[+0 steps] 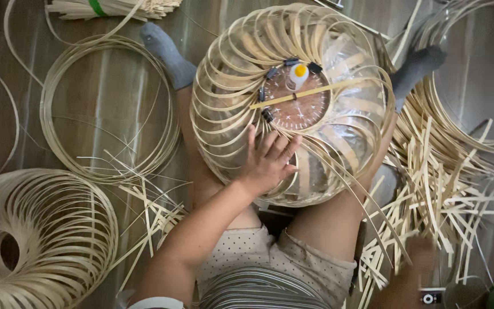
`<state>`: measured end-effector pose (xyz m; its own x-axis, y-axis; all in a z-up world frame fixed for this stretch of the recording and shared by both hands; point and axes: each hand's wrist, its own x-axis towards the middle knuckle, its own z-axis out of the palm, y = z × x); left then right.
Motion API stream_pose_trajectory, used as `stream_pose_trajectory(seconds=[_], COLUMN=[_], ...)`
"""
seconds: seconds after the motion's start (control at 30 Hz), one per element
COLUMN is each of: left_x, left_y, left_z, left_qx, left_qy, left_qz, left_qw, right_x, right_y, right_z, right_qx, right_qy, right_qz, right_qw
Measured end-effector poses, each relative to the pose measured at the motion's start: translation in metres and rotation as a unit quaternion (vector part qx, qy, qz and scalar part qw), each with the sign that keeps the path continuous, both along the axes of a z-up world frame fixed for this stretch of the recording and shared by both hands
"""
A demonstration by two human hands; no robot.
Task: The person weaves thin bamboo strips around a circular frame and applies glue from a small bottle to secure the strips in place.
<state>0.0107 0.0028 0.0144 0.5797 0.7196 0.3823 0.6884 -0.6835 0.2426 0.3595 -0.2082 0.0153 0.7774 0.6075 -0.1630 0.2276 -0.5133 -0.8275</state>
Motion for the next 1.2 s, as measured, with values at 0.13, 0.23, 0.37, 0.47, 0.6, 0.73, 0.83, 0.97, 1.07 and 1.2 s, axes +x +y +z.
stream_pose_trajectory(seconds=[0.13,0.23,0.37,0.47,0.6,0.73,0.83,0.97,1.07,1.2], left_x=[-0.001,-0.001,0.002,0.000,0.002,0.001,0.002,0.001,0.002,0.003], left_y=[-0.001,-0.003,0.000,0.000,0.001,0.000,0.002,-0.002,0.001,-0.004], left_z=[0.000,0.000,-0.001,-0.001,0.000,0.002,0.003,0.004,0.004,-0.004], left_qx=[0.005,-0.003,0.001,0.007,-0.009,0.017,0.004,-0.013,-0.005,-0.021], left_qy=[0.000,0.016,0.015,0.019,0.008,0.009,0.001,-0.017,-0.029,-0.001], left_qz=[-0.001,0.000,0.000,0.001,0.002,-0.001,-0.001,0.000,0.004,0.009], left_qw=[1.000,1.000,1.000,1.000,1.000,1.000,1.000,1.000,1.000,1.000], right_x=[0.065,0.060,-0.044,-0.096,-0.106,-0.113,-0.140,-0.171,-0.170,-0.142], right_y=[0.065,0.148,0.240,0.244,0.248,0.274,0.301,0.323,0.326,0.275], right_z=[0.052,0.066,0.053,0.083,0.133,0.128,0.095,0.060,0.061,0.076], right_qx=[0.059,0.170,0.109,0.094,0.007,0.037,0.088,0.137,0.173,0.209], right_qy=[-0.087,-0.156,-0.188,-0.313,-0.346,-0.309,-0.244,-0.227,-0.192,0.117], right_qz=[-0.047,0.182,0.392,0.513,0.561,0.513,0.473,0.403,0.336,0.274], right_qw=[0.993,0.956,0.894,0.794,0.752,0.800,0.842,0.876,0.906,0.931])
